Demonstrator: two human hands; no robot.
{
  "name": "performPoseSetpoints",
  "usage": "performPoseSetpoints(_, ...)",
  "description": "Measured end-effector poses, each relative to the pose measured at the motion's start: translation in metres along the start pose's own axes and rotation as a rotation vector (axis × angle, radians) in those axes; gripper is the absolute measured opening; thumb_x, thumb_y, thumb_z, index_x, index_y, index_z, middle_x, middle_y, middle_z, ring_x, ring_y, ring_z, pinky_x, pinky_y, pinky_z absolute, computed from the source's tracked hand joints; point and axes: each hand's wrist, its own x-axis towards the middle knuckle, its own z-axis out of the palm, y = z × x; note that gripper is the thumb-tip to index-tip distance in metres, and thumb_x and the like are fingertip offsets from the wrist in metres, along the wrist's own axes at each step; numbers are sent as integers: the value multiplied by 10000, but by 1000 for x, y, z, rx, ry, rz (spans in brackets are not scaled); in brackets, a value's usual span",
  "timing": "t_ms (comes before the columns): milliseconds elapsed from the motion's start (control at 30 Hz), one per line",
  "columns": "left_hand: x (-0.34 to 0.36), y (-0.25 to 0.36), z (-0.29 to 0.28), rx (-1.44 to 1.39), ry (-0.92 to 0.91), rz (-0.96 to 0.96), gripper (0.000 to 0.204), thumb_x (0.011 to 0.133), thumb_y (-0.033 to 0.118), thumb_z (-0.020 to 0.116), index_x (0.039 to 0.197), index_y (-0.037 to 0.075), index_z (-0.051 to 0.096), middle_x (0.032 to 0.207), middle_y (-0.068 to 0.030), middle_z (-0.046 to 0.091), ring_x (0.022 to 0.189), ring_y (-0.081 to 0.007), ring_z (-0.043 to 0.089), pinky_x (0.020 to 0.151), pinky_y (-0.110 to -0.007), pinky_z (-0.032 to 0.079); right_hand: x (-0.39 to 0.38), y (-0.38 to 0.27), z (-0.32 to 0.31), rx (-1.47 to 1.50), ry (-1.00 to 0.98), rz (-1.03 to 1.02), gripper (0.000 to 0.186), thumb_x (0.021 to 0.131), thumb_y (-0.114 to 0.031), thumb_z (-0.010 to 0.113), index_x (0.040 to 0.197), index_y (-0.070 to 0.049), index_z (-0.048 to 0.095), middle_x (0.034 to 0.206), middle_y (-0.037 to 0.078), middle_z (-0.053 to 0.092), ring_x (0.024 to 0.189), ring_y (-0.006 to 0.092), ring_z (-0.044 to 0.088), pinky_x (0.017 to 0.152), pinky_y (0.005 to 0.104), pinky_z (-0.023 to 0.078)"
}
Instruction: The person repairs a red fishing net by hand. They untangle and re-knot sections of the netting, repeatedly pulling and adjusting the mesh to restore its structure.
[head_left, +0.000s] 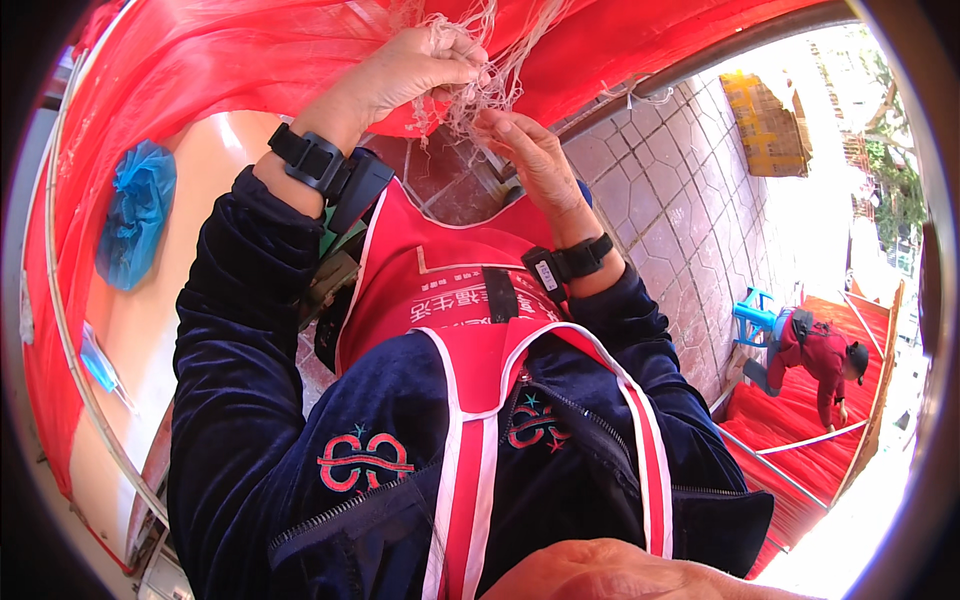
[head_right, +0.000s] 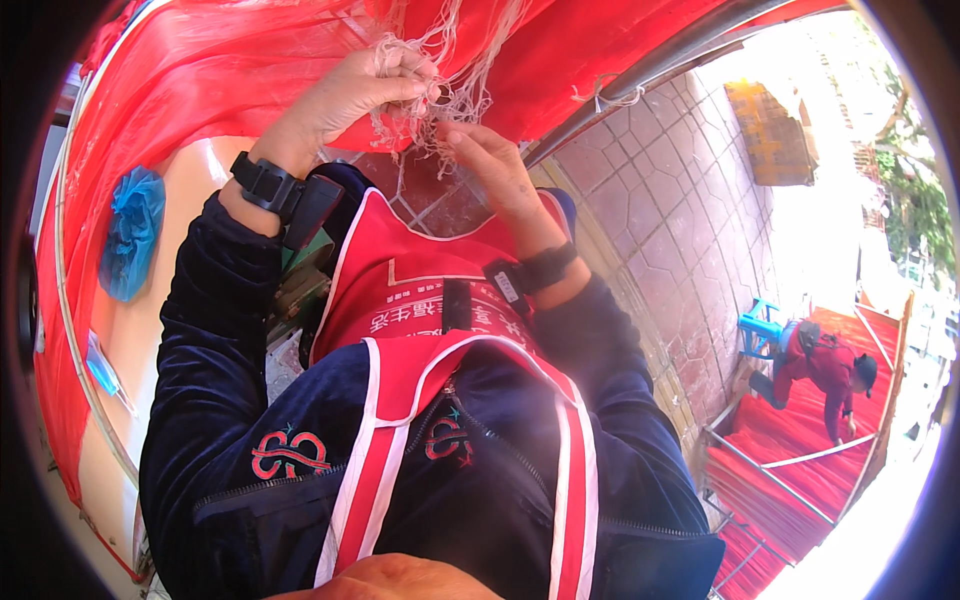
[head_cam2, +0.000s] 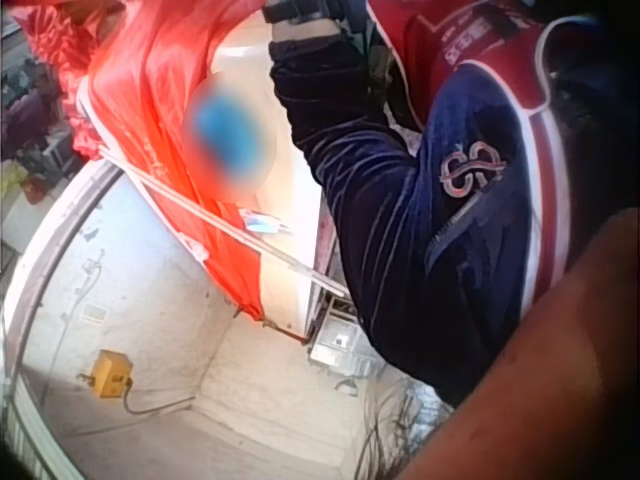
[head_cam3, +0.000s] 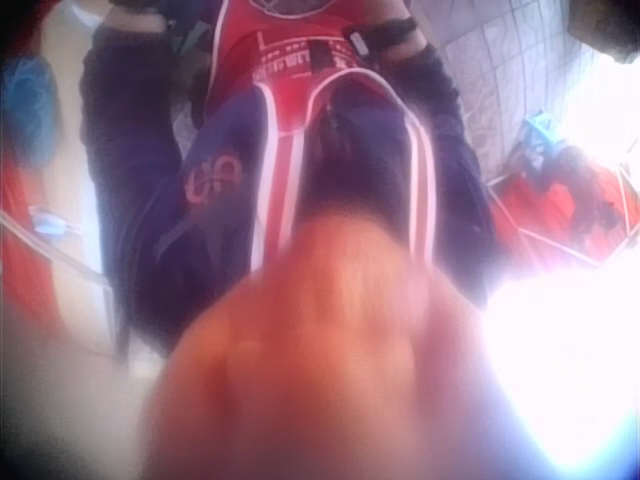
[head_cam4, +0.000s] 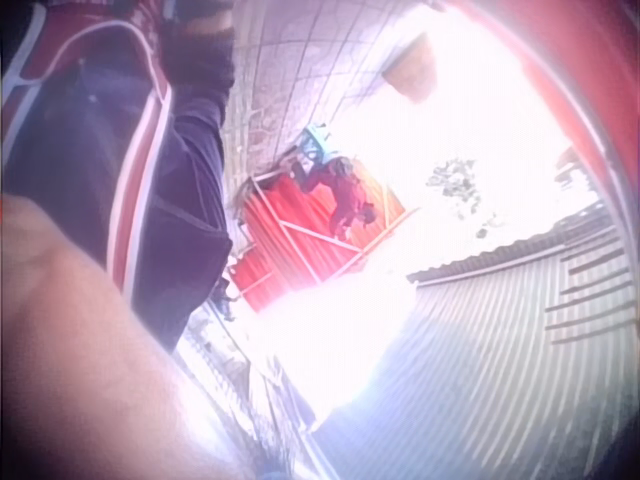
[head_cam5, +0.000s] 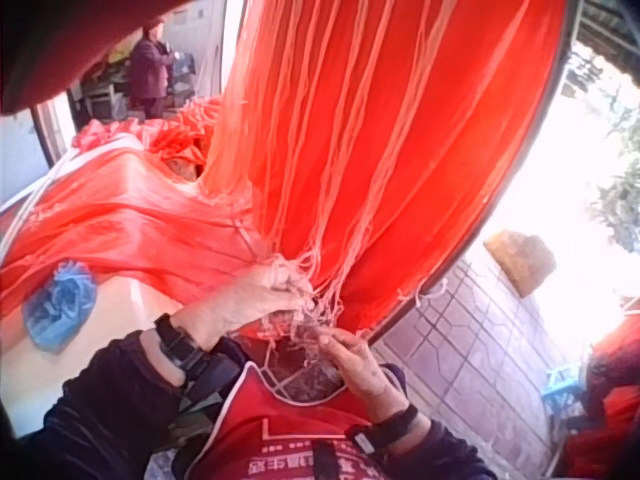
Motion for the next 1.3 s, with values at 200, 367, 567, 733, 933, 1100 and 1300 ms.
performPoseSetpoints(200, -3, 6, 8, 63, -13, 4, 232, 927, 203, 595, 1108, 58, 603, 939, -55, 662, 807, -105, 620, 697, -233, 503, 14, -14, 29, 174, 20, -1, 281, 918, -188, 623, 1096, 29, 636, 1036, 73, 665, 959, 120, 599, 866, 249, 462)
performPoseSetpoints(367, -5, 9, 15, 58, 19, 3, 236, 936, 206, 581, 1115, 58, 622, 935, -40, 651, 807, -106, 617, 692, -237, 499, 21, -13, 35, 227, 62, -65, 201, 920, -143, 607, 1015, 28, 654, 970, 83, 681, 890, 138, 631, 814, 251, 500)
performPoseSetpoints(567, -3, 9, 11, 3, 17, 9, 244, 929, 174, 580, 1139, 54, 615, 972, -41, 663, 780, -88, 608, 676, -228, 493, 22, -10, 28, 384, 83, -68, 169, 940, -136, 544, 991, -22, 658, 953, 82, 680, 883, 170, 630, 817, 308, 507)
performPoseSetpoints(733, -6, 11, 8, -25, 28, -35, 242, 925, 173, 585, 1138, 65, 619, 971, -36, 671, 742, -74, 596, 666, -219, 486, 21, -13, 19, 499, 64, -24, 192, 956, -168, 508, 1018, -41, 637, 1011, 97, 669, 924, 207, 626, 843, 364, 497)
performPoseSetpoints(933, -5, 11, 2, -81, 14, -5, 218, 922, 217, 596, 1080, 77, 649, 913, -31, 680, 695, -60, 570, 629, -203, 461, 17, -15, 8, 597, 63, -23, 227, 966, -218, 482, 1058, -54, 609, 1025, 94, 665, 954, 219, 619, 891, 394, 464)
performPoseSetpoints(1100, -5, 15, -3, -177, -15, -31, 180, 914, 270, 615, 973, 107, 666, 809, -4, 655, 667, -56, 548, 611, -200, 437, 13, -21, 2, 673, 20, -36, 228, 965, -254, 490, 1059, -78, 601, 1054, 79, 657, 971, 208, 611, 913, 391, 447)
performPoseSetpoints(1300, -9, 23, 13, 228, -32, 28, 260, 855, 378, 686, 901, 126, 639, 769, 18, 573, 740, -63, 517, 680, -207, 415, 12, -29, 19, 510, -32, -131, 178, 971, -206, 511, 1045, -72, 601, 1037, 74, 653, 928, 197, 616, 838, 349, 488)
